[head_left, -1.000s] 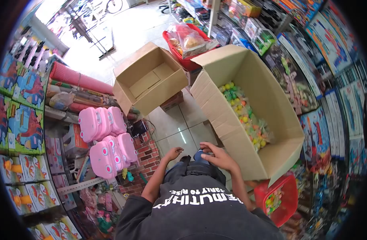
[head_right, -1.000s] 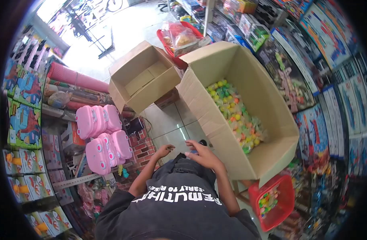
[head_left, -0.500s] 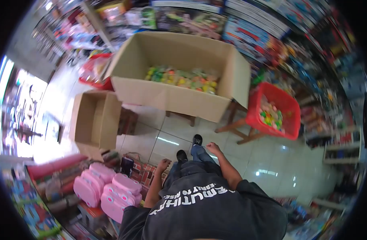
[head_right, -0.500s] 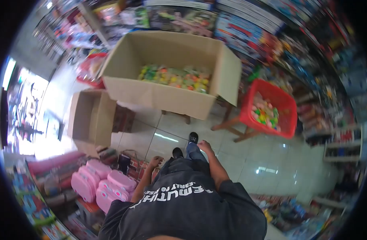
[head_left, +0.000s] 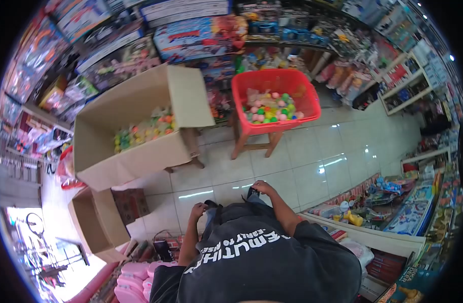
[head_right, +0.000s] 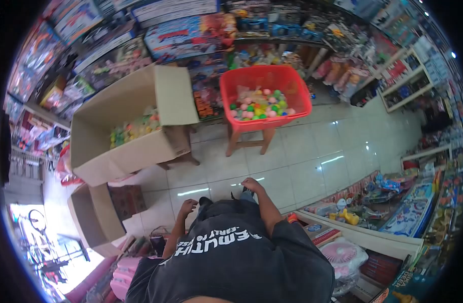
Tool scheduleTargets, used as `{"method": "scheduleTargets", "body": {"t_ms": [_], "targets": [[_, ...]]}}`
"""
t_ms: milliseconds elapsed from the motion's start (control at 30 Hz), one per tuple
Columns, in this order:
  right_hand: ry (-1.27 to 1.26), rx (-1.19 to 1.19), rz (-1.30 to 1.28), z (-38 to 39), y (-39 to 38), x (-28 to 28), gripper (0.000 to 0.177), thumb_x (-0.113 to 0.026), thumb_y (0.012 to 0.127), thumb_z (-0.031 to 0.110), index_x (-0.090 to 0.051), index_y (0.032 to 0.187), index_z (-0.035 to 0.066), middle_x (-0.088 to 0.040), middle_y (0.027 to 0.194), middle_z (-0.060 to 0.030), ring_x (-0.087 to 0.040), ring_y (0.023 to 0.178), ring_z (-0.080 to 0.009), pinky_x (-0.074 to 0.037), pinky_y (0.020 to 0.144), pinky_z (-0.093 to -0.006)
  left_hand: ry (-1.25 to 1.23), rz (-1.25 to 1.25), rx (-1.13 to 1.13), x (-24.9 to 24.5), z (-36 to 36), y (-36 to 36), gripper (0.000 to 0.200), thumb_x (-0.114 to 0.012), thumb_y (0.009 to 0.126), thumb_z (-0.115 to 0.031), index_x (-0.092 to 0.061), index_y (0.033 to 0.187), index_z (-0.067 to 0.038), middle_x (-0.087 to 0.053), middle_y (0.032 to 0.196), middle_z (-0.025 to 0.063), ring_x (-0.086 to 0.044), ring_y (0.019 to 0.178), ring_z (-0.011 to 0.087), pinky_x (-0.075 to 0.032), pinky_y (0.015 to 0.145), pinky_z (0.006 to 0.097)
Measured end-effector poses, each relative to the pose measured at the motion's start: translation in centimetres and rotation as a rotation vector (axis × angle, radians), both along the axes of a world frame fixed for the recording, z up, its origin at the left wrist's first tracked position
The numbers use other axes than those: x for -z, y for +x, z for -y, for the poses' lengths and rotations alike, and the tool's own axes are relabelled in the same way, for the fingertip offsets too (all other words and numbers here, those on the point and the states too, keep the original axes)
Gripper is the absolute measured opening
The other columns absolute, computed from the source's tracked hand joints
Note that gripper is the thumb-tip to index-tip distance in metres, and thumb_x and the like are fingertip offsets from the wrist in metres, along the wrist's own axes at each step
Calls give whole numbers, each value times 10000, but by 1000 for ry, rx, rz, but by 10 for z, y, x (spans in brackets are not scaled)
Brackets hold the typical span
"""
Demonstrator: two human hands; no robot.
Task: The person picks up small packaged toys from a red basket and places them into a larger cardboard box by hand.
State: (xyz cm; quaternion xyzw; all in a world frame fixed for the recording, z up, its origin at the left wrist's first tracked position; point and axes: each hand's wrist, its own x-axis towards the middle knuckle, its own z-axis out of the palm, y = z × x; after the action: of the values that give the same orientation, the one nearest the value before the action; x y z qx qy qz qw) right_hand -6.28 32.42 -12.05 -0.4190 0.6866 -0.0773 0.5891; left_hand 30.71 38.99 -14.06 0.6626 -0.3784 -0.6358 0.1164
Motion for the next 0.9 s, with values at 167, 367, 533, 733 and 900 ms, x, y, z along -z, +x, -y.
{"method": "scheduleTargets", "body": {"t_ms": [167,367,533,733,900], "targets": [[-5,-11,69,-5,-55,1,349,-634,745,337,-602,945,54,-619,794,-80,-582,678,-184,-489,551,-329,17,-90,93,26,34,-61,201,-497,822,-219,-598,854,-49,-606,814,36,-519,682,122,-410,564,260],[150,163,84,-25,-138,9,327,-600,768,374,-565,968,117,-600,881,-29,-561,744,-137,-466,584,-318,-5,-65,218,-2,62,-158,243,-485,843,-237,-604,943,-50,-609,854,29,-561,733,138,-426,571,260],[157,258,65,-44,-183,17,347,-601,765,380,-566,975,106,-609,882,-40,-572,747,-146,-474,606,-329,-136,-131,272,0,81,-200,230,-531,847,-213,-611,977,-41,-625,859,68,-581,761,140,-462,647,263],[176,357,196,-41,-190,2,311,-574,790,349,-565,974,99,-594,930,-41,-567,798,-150,-466,657,-329,-453,-145,322,-78,130,-244,221,-524,866,-188,-581,1010,-30,-619,859,60,-572,783,128,-453,710,259],[34,324,270,15,-183,-28,235,-565,814,271,-569,968,94,-576,883,-21,-541,774,-127,-450,650,-285,-709,-195,329,-165,189,-286,192,-503,880,-153,-567,993,-12,-611,895,86,-584,798,169,-454,713,279]]}}
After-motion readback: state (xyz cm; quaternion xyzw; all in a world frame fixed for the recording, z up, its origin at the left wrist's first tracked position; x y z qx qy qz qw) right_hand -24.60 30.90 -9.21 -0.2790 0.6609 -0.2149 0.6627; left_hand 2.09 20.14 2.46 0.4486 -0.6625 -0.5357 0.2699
